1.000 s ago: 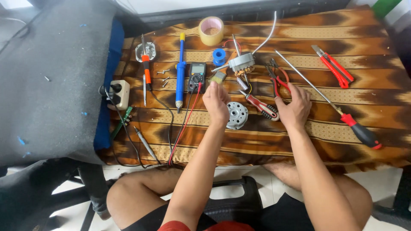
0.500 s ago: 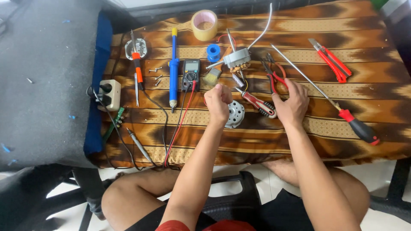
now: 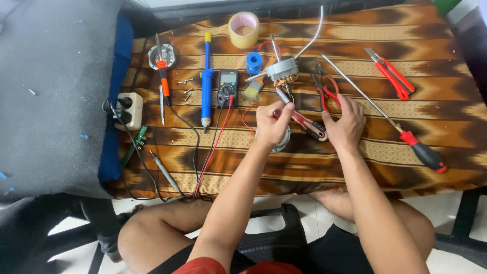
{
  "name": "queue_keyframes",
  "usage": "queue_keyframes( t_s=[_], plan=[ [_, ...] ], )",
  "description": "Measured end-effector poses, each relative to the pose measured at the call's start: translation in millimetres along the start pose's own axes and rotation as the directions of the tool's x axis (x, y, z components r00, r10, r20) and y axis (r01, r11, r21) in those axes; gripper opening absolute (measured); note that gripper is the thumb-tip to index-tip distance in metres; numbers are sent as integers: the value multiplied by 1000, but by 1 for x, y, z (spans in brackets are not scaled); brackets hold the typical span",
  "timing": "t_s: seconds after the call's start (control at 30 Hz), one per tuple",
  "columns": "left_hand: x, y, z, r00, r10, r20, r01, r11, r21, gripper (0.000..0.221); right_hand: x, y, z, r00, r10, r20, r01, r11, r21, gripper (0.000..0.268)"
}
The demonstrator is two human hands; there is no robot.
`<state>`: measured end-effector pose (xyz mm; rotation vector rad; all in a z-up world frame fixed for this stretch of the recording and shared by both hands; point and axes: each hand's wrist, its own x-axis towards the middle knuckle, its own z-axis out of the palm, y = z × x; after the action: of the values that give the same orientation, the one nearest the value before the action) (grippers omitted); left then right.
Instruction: Repairing a small electric motor by disassembling the casing with a screwdriver and inspecting internal parts.
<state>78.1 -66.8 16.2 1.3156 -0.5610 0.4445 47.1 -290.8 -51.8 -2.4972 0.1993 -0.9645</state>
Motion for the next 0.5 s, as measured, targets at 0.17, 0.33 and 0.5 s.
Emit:
queue_keyframes(
  t_s=[0.17,0.33,0.5],
  plan=[
    [-7,11,4,1000,5,28,-7,997,74,49,16,-9,-11,990,-53,128,67,992,-110,73],
    [-7,11,2,1000,12,-7,-11,994,112,52,40,15,8,906,-65,418,201,936,-290,74],
    [-1,46,1,1000,-2,6,1,993,116,50,76,-17,-37,741,261,618,-167,964,-207,46]
  ],
)
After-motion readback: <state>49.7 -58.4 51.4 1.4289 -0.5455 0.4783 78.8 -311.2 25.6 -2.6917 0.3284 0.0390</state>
